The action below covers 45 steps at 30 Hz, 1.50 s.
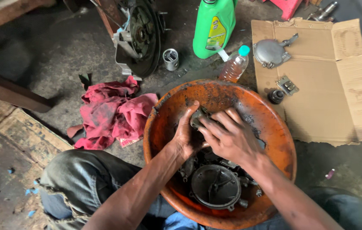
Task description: The person scrubs several greasy engine components, including a camshaft and a circular part with holes, inside an orange basin using a small brush and liquid from a plastic bottle. The person repeatedly dips the parts in the basin, scrubs them, and pours more liquid onto them.
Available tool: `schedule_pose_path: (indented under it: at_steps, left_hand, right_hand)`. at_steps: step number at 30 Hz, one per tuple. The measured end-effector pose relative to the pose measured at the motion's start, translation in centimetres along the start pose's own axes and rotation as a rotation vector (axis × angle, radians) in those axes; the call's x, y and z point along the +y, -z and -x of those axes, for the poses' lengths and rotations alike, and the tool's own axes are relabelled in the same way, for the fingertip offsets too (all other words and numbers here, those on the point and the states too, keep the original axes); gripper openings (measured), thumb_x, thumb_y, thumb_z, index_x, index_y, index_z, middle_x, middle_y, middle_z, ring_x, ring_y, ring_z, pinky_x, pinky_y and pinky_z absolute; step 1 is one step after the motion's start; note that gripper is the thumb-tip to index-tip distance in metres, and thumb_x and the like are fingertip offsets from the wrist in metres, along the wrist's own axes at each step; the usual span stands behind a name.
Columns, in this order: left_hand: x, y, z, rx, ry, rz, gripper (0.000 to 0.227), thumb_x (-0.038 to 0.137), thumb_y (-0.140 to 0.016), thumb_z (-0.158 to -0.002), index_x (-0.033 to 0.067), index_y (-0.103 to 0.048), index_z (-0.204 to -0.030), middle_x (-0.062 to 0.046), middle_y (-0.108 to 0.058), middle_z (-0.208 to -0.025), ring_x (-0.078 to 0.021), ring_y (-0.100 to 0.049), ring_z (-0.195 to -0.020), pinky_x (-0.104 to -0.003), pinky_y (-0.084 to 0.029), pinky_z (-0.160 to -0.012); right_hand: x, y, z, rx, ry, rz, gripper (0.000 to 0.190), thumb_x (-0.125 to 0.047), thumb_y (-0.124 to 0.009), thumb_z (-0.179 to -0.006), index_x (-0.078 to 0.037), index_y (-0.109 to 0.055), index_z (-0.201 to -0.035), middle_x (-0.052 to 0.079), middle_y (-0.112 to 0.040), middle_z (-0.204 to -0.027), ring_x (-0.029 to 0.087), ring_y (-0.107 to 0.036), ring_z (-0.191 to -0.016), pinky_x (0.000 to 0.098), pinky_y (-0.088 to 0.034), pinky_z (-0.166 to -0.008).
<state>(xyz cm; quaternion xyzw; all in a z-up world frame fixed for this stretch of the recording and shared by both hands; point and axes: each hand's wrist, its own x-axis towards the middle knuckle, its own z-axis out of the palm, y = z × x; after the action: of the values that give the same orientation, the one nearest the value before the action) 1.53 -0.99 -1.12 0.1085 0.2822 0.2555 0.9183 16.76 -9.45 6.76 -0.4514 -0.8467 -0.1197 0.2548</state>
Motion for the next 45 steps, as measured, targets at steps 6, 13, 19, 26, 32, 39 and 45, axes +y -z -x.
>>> schedule_pose_path:
  at_steps: [6,13,19,26,32,39,45]
  left_hand:
    - [0.2,-0.4,0.0,0.123,-0.065,-0.006,0.079,0.076,-0.07,-0.068,0.0095,-0.064,-0.111,-0.011,-0.068,-0.099,-0.0302,-0.067,-0.096,-0.055,-0.055,-0.08]
    - [0.3,0.4,-0.3,0.157,-0.021,0.022,0.074,0.075,-0.067,-0.07,0.014,-0.067,-0.112,-0.01,-0.07,-0.105,-0.0289,-0.067,-0.097,-0.053,-0.055,-0.085]
    - [1.5,-0.1,0.6,0.002,-0.065,0.119,0.079,0.078,-0.066,-0.076,0.0116,-0.065,-0.12,-0.011,-0.067,-0.117,-0.0309,-0.067,-0.107,-0.056,-0.058,-0.092]
    - [2.3,-0.6,1.5,0.053,-0.098,0.27,0.097,0.084,-0.063,-0.069,0.0095,-0.062,-0.132,-0.016,-0.067,-0.127,-0.0339,-0.069,-0.11,-0.056,-0.059,-0.091]
    - [2.6,-0.2,1.6,0.083,-0.143,0.356,0.094,0.08,-0.066,-0.071,0.0083,-0.06,-0.132,-0.018,-0.066,-0.126,-0.0352,-0.068,-0.112,-0.056,-0.06,-0.089]
    - [1.8,0.3,0.9,0.086,-0.159,0.385,0.088,0.08,-0.069,-0.076,0.0057,-0.063,-0.123,-0.016,-0.068,-0.113,-0.0312,-0.069,-0.098,-0.048,-0.063,-0.078]
    - [1.5,0.4,1.0,0.127,-0.171,0.343,0.083,0.079,-0.067,-0.073,0.0073,-0.068,-0.115,-0.013,-0.072,-0.105,-0.03,-0.071,-0.093,-0.043,-0.061,-0.071]
  right_hand:
    - [0.8,0.0,0.7,-0.022,0.067,0.071,0.027,-0.019,-0.077,-0.088,-0.002,-0.078,-0.109,0.007,-0.073,-0.1,0.024,-0.062,-0.094,0.0373,-0.053,-0.081]
    - [2.6,-1.2,2.5,-0.128,0.322,0.244,0.006,-0.015,-0.076,-0.089,-0.01,-0.073,-0.091,0.003,-0.078,-0.116,0.021,-0.067,-0.102,0.0377,-0.054,-0.093]
    - [7.5,-0.6,3.4,-0.128,-0.44,-0.204,0.023,-0.028,-0.073,-0.091,-0.017,-0.08,-0.11,0.006,-0.078,-0.096,0.025,-0.068,-0.085,0.0433,-0.054,-0.078]
    - [9.5,-9.1,2.0,-0.747,-0.79,0.037,0.031,-0.035,-0.071,-0.089,-0.022,-0.075,-0.117,0.015,-0.075,-0.109,0.034,-0.072,-0.1,0.0471,-0.058,-0.087]
    - [7.4,-6.1,1.4,-0.685,-0.902,-0.028,0.03,-0.032,-0.067,-0.092,-0.027,-0.076,-0.119,0.015,-0.076,-0.099,0.029,-0.074,-0.087,0.0443,-0.057,-0.081]
    - [1.2,-2.3,-0.3,0.067,-0.215,-0.198,0.018,-0.019,-0.074,-0.092,-0.014,-0.083,-0.107,0.004,-0.075,-0.081,0.022,-0.062,-0.07,0.0363,-0.053,-0.061]
    - [1.3,-1.9,0.8,0.133,-0.074,-0.054,0.022,-0.02,-0.072,-0.092,-0.004,-0.076,-0.106,0.009,-0.075,-0.094,0.024,-0.065,-0.079,0.037,-0.057,-0.065]
